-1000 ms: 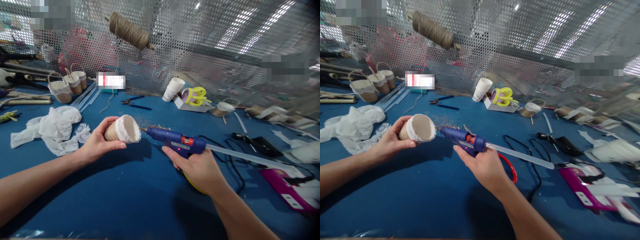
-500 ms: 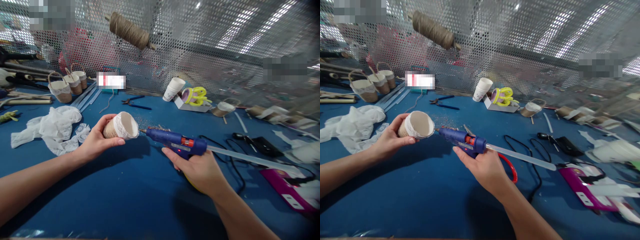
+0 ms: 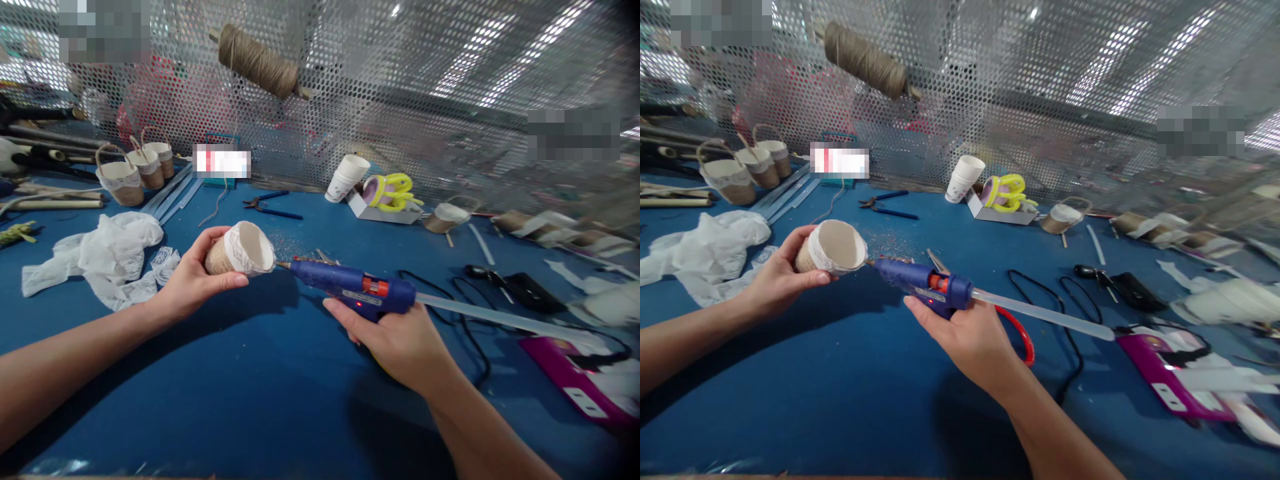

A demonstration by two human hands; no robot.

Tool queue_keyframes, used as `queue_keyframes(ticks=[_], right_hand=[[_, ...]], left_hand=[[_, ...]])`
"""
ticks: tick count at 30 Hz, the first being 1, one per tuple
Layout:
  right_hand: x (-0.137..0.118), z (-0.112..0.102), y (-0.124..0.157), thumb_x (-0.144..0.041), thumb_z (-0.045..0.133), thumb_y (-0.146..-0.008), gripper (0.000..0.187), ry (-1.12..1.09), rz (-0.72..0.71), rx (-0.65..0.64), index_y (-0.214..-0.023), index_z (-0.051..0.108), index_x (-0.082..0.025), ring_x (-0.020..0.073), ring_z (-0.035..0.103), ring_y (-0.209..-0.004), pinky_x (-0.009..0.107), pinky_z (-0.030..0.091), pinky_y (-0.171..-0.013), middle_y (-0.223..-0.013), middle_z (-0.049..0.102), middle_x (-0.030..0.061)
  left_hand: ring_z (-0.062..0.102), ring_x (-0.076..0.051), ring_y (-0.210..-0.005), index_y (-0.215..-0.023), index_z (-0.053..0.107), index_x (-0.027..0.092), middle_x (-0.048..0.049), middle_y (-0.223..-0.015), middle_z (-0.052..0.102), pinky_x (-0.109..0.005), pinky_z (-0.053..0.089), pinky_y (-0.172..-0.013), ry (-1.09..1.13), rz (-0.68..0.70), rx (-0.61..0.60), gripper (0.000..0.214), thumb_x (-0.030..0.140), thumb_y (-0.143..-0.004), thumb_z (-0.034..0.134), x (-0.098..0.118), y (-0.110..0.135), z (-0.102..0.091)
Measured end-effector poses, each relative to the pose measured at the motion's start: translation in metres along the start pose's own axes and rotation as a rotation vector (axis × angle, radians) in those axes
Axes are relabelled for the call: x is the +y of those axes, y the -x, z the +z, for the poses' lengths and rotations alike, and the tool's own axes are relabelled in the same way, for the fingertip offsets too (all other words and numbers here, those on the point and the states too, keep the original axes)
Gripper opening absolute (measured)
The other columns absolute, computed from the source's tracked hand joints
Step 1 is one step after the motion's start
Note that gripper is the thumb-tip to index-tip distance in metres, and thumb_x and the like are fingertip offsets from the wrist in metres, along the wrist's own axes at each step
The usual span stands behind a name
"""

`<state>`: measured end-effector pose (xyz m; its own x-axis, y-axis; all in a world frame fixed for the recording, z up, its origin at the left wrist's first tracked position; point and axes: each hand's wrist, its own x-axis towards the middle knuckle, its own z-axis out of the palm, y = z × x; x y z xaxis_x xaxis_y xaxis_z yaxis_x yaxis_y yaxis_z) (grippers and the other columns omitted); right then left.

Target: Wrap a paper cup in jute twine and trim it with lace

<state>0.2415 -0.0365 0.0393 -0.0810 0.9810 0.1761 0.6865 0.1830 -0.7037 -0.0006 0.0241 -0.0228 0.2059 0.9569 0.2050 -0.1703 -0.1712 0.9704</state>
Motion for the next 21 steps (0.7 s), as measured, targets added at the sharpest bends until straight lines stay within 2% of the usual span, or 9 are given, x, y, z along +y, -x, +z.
queue_keyframes(ticks=[4,9,13,16,21], right_hand=[[0.003,0.0,-0.001,-0.041,0.06,-0.075,0.024,-0.177,0.105,-0.098,-0.063,0.059,-0.02,0.0104,0.047,-0.037,0.024,0.041,-0.041,-0.04,0.049,-0.0053],[0.007,0.003,-0.007,-0.038,0.057,-0.079,0.02,-0.71,0.233,-0.203,-0.078,0.06,-0.018,0.0059,0.032,-0.033,0.019,0.025,-0.034,-0.037,0.041,-0.0081],[0.01,0.009,-0.011,-0.032,0.062,-0.077,0.018,-0.985,0.349,-0.24,-0.071,0.058,-0.016,0.0048,0.038,-0.038,0.018,0.028,-0.038,-0.046,0.047,-0.0052],[0.012,0.014,-0.013,-0.03,0.068,-0.073,0.017,-1.113,0.409,-0.231,-0.071,0.06,-0.015,0.0041,0.043,-0.044,0.016,0.033,-0.041,-0.058,0.052,-0.0033],[0.011,0.022,-0.015,-0.03,0.072,-0.069,0.019,-1.248,0.497,-0.255,-0.07,0.06,-0.015,0.0017,0.041,-0.043,0.013,0.031,-0.037,-0.065,0.056,-0.0031]], left_hand=[[0.055,-0.014,-0.081,-0.109,0.047,0.025,-0.0004,-0.097,0.053,-0.027,0.048,-0.073,0.039,-0.045,0.005,0.061,0.027,-0.057,0.08,0.001,0.001,0.001],[0.056,-0.02,-0.091,-0.109,0.048,0.025,-0.0037,-0.107,0.053,-0.036,0.05,-0.08,0.245,-0.147,-0.076,0.061,0.031,-0.057,0.079,0.008,0.005,0.008],[0.056,-0.022,-0.098,-0.112,0.052,0.025,-0.0054,-0.111,0.055,-0.036,0.048,-0.085,0.352,-0.213,-0.181,0.06,0.04,-0.06,0.077,0.01,0.01,0.011],[0.054,-0.022,-0.104,-0.114,0.053,0.025,-0.005,-0.109,0.058,-0.031,0.046,-0.085,0.327,-0.191,-0.177,0.06,0.043,-0.061,0.075,0.009,0.012,0.012],[0.053,-0.024,-0.106,-0.115,0.052,0.026,-0.0036,-0.111,0.058,-0.033,0.045,-0.085,0.332,-0.174,-0.188,0.06,0.039,-0.061,0.076,0.008,0.014,0.015]])
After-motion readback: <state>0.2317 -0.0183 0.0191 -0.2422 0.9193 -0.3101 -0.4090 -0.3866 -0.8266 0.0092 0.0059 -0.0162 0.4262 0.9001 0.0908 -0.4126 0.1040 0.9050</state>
